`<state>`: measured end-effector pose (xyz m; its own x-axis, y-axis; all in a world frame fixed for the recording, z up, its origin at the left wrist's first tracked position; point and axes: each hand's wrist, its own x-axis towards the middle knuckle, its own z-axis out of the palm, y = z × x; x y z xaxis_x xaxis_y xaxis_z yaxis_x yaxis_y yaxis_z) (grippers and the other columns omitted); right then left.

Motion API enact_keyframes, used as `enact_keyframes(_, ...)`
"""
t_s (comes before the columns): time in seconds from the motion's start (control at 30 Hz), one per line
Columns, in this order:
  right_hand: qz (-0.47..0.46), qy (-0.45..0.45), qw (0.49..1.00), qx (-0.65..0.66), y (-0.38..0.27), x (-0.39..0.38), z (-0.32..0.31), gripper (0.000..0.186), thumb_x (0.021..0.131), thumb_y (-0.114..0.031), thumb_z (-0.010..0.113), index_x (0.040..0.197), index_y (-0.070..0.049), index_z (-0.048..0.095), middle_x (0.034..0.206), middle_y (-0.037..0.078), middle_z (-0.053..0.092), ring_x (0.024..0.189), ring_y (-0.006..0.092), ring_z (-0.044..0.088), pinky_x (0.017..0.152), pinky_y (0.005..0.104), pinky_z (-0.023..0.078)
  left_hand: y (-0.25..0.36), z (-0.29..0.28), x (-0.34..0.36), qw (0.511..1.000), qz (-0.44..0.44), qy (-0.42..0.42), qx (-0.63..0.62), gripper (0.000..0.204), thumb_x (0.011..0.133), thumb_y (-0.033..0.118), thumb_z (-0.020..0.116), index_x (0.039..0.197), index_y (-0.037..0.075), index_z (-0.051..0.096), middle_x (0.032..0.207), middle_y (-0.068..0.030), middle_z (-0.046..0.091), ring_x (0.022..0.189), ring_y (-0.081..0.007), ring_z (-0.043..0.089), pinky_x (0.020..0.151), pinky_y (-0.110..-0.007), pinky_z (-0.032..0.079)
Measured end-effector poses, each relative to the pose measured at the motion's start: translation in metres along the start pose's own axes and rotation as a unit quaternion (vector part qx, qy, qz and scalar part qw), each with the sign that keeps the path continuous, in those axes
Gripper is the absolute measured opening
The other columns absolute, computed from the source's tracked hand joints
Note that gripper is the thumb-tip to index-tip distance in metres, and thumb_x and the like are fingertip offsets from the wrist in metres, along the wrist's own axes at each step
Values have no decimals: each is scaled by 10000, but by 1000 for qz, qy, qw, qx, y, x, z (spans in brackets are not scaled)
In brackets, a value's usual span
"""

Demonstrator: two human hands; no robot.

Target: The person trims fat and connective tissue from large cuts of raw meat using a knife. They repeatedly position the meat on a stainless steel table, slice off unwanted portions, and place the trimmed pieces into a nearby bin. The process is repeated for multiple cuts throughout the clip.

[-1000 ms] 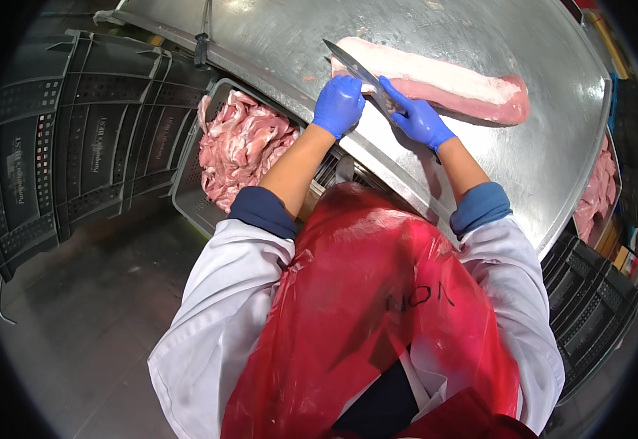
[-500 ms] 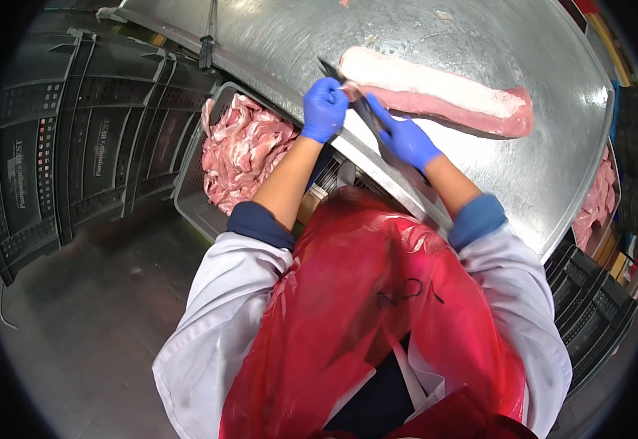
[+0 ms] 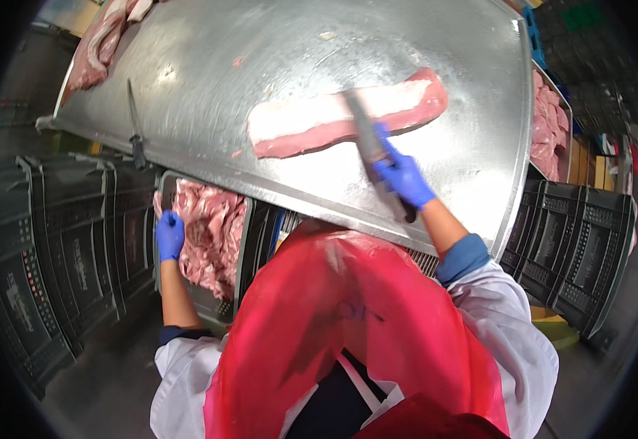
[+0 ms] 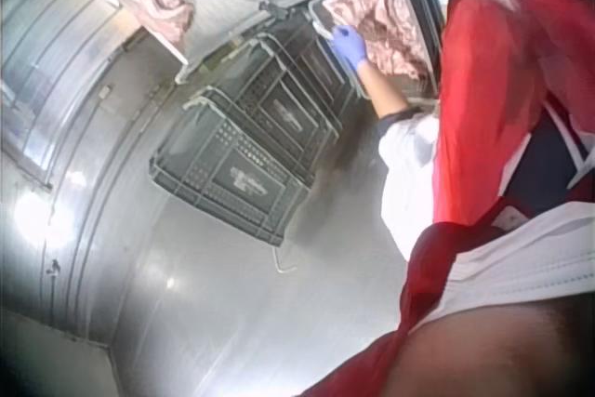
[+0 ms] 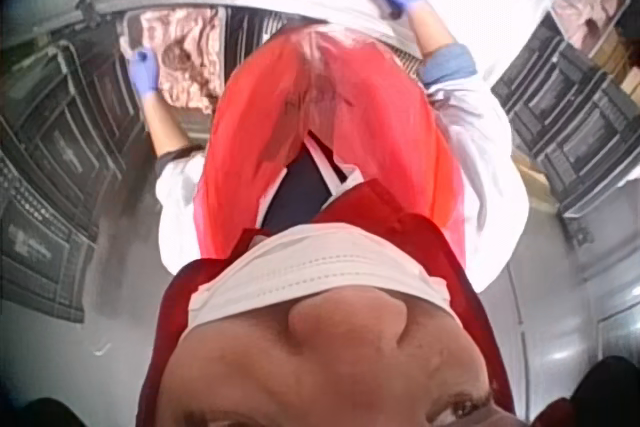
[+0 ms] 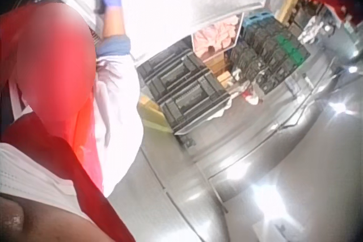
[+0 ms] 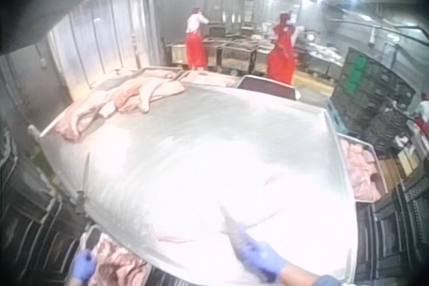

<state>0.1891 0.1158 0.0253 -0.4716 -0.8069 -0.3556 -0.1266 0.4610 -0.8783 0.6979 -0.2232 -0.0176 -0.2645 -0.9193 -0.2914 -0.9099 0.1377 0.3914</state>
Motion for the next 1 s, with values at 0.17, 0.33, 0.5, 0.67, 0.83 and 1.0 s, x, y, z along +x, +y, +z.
enact_keyframes(0.17, 100, 215, 970, -45, 11, 40, -128, 767, 910, -92, 574, 1575, -341, 283, 798, 127, 678, 618, 161, 643, 572, 323, 541, 69, 40, 35, 953, 290, 86, 13, 411, 817, 161, 736, 1152, -27, 590, 1063, -205, 605, 975, -368, 613, 871, -422, 498)
enact_keyframes(0.33, 139, 212, 966, -57, 28, 108, -166, 814, 871, -69, 581, 1584, -318, 276, 770, 100, 643, 567, 148, 603, 514, 308, 507, 275, 85, 34, 860, 505, 55, -40, 506, 796, 263, 730, 1198, -3, 576, 1173, -240, 594, 1102, -439, 566, 971, -509, 452)
enact_keyframes(0.5, 146, 141, 978, -46, 31, 83, -166, 795, 870, -50, 568, 1586, -254, 288, 814, 103, 639, 571, 152, 595, 537, 314, 510, 376, 155, 11, 810, 586, -1, -24, 604, 759, 342, 736, 1251, 45, 552, 1294, -227, 532, 1219, -417, 490, 1042, -526, 369)
enact_keyframes(0.67, 151, 86, 984, 49, -3, 11, -156, 781, 891, -22, 588, 1590, -182, 278, 896, 78, 656, 627, 135, 602, 585, 303, 513, 416, 166, -3, 831, 556, -29, 8, 576, 689, 327, 757, 1184, 99, 570, 1215, -161, 531, 1174, -384, 485, 967, -523, 395)
enact_keyframes(0.83, 134, 72, 987, 45, 18, 57, -172, 775, 892, -35, 573, 1591, -168, 266, 887, 81, 662, 648, 150, 624, 596, 299, 518, 424, 176, -1, 833, 552, -22, -3, 541, 674, 309, 761, 1152, 119, 594, 1194, -136, 541, 1148, -365, 496, 940, -507, 402)
enact_keyframes(1.0, 133, 41, 987, 77, 15, -19, -155, 776, 895, -36, 555, 1592, -221, 269, 837, 93, 648, 547, 127, 574, 513, 299, 499, 422, 173, 2, 841, 540, -10, -16, 522, 677, 298, 776, 1139, 124, 608, 1185, -117, 552, 1135, -347, 513, 942, -491, 402)
